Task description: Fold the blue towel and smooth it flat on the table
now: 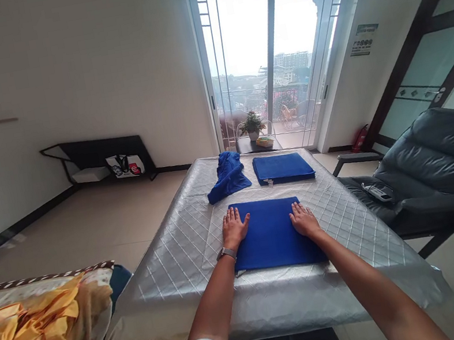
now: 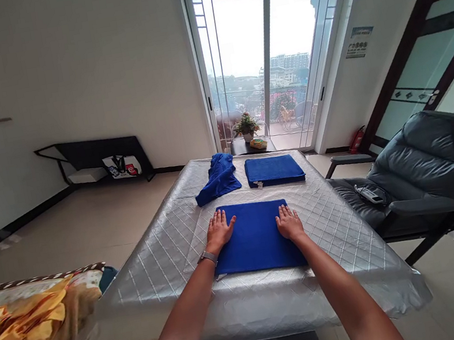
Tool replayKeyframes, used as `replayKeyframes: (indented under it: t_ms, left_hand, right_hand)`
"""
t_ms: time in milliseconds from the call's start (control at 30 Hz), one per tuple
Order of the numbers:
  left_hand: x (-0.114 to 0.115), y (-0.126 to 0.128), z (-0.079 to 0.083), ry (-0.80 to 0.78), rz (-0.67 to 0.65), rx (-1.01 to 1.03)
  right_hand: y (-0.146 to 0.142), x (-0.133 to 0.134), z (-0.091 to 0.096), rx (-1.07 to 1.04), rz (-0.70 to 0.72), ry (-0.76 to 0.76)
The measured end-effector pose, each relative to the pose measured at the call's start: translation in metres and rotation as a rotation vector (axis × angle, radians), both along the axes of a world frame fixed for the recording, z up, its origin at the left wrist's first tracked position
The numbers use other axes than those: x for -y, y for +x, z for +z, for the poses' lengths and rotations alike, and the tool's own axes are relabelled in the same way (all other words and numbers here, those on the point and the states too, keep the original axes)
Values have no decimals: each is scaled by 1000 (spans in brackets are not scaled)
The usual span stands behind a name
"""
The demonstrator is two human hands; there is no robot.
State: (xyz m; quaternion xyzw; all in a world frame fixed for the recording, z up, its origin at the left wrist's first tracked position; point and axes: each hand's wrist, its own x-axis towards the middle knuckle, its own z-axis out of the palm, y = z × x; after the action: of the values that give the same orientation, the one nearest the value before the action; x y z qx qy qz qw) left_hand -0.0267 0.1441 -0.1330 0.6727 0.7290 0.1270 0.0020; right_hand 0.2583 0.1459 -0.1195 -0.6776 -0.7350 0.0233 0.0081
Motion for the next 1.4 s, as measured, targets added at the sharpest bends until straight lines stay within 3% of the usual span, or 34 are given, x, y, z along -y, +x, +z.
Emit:
replayKeyframes:
  t_ms: [133, 300, 600, 767, 867, 1000, 1133, 1267, 1400]
  left_hand:
    - [0, 1, 0, 6, 5, -7]
    - [-1, -1, -5, 35, 4, -33]
    - [-3, -3, -12, 54, -3, -86]
    - [-2, -4, -5, 91, 1, -103]
    - [3, 3, 2, 128, -65, -81]
    - [18, 42, 9, 89, -327, -13]
    - [16, 109, 17, 104, -611, 15]
    - [-14, 170, 25, 75, -654, 112]
    - [-36, 195, 20, -1, -543, 193]
  right_hand:
    - [0, -10, 9, 50, 52, 33]
    - [0, -35, 17, -13, 15, 32]
    - [4, -49, -11, -153, -12, 27]
    - [4, -50, -13, -144, -6, 34]
    - [3, -49, -11, -142, -11, 33]
    - [1, -48, -10, -144, -10, 43]
    - [3, -47, -10, -126, -1, 55]
    - [10, -46, -13, -79, 66, 24]
    - [14, -43, -12, -68, 86, 20]
